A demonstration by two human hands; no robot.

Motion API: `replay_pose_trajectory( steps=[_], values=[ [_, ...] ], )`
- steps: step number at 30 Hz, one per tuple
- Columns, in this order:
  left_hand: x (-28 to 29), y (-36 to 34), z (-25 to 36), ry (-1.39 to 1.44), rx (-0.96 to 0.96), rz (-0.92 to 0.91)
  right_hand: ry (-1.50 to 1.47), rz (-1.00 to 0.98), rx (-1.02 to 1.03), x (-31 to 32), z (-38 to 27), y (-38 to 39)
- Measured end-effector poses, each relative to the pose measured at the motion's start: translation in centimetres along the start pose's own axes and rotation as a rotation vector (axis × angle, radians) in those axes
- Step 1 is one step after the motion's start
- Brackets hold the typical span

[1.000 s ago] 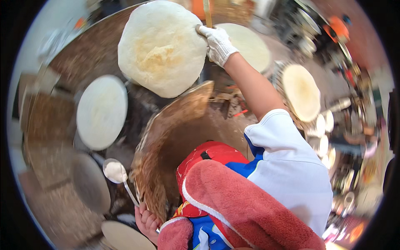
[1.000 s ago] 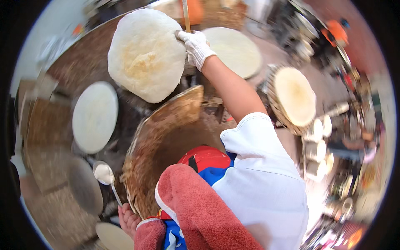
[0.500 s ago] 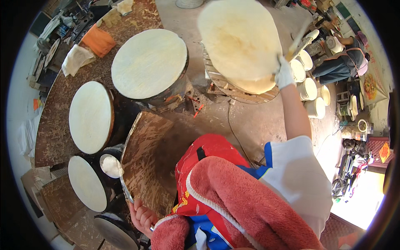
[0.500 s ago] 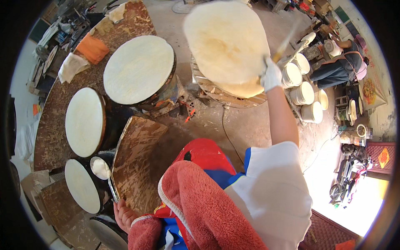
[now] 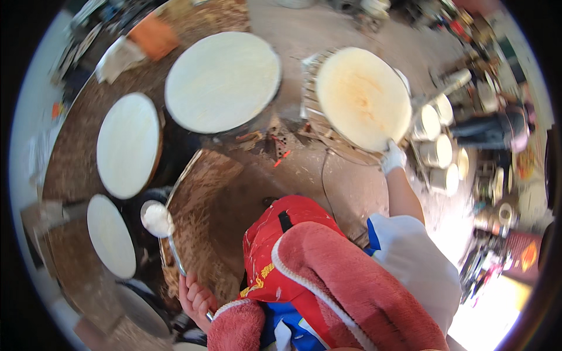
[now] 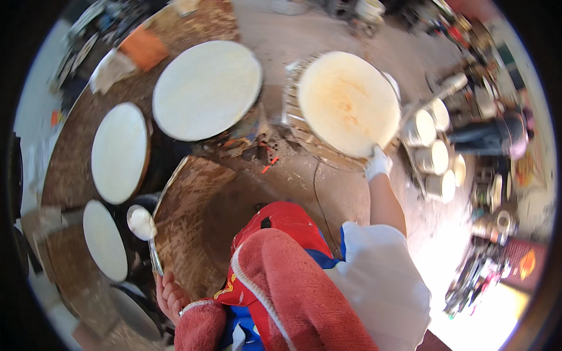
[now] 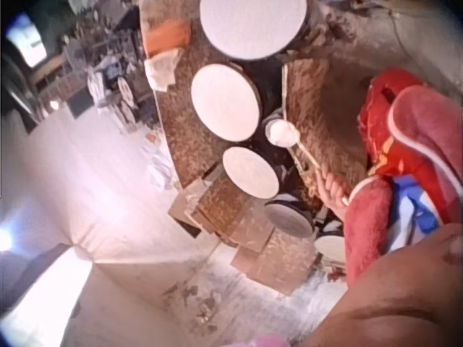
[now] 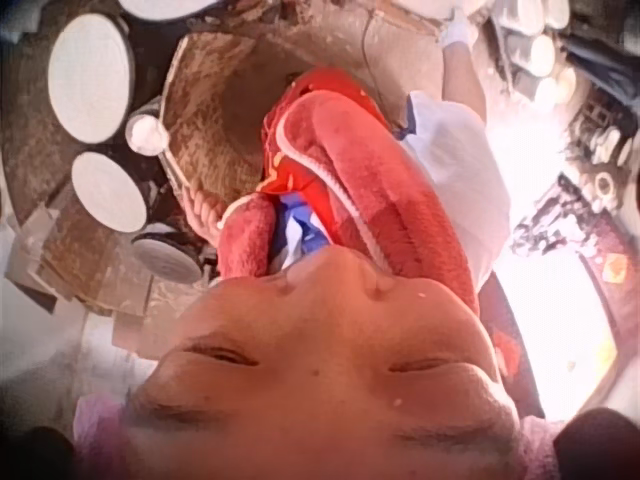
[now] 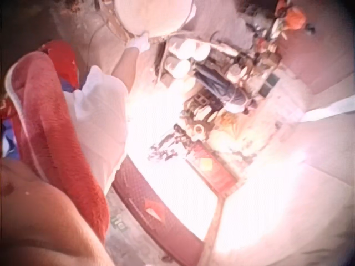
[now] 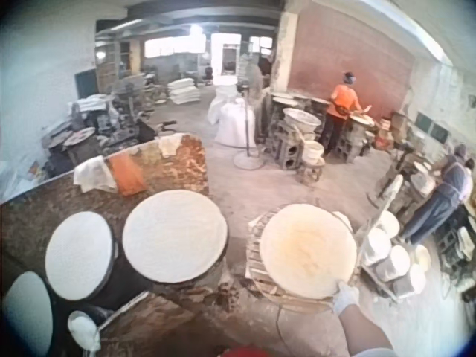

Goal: The person ladles batter onto multiple hot circular griddles, spreads it into thin round crepes using a wooden spreader, flips them, and stacks the finished crepes on a nearby tray. The process repeats continuously across several griddles.

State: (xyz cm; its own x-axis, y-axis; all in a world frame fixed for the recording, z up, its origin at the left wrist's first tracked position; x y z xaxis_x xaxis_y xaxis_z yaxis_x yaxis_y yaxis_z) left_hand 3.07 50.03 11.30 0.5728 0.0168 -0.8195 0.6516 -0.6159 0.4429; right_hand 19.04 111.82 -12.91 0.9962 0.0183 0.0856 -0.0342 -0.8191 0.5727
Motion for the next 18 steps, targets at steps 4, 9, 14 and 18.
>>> replay_pose_trajectory(
  steps=[4,9,14,18],
  values=[
    [2.7,3.5,0.9,0.097,-0.127,-0.061,0.742,0.191,0.395,1.3,-4.5,1.5],
    [8.4,10.4,1.6,0.053,-0.388,-0.228,1.231,-0.144,0.841,-13.2,-7.1,9.2],
    [19.6,18.8,0.3,-0.128,-0.836,-0.181,1.253,-1.523,0.759,-27.6,12.6,33.7],
    [32.6,25.1,-9.5,0.158,-1.256,0.269,1.544,-2.336,0.978,-13.4,24.7,56.1]
  ],
)
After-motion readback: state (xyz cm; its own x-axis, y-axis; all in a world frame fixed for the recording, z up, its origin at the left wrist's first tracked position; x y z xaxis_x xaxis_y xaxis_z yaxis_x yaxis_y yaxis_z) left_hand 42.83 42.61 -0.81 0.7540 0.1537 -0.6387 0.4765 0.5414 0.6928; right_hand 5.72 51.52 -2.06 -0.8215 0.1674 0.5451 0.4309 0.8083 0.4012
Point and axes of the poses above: each hand's wrist, its own y-axis away from the middle knuckle, its own x-axis out of the back of the hand, z = x × y, the point moved 8 cm from there along -y, towards the middle knuckle
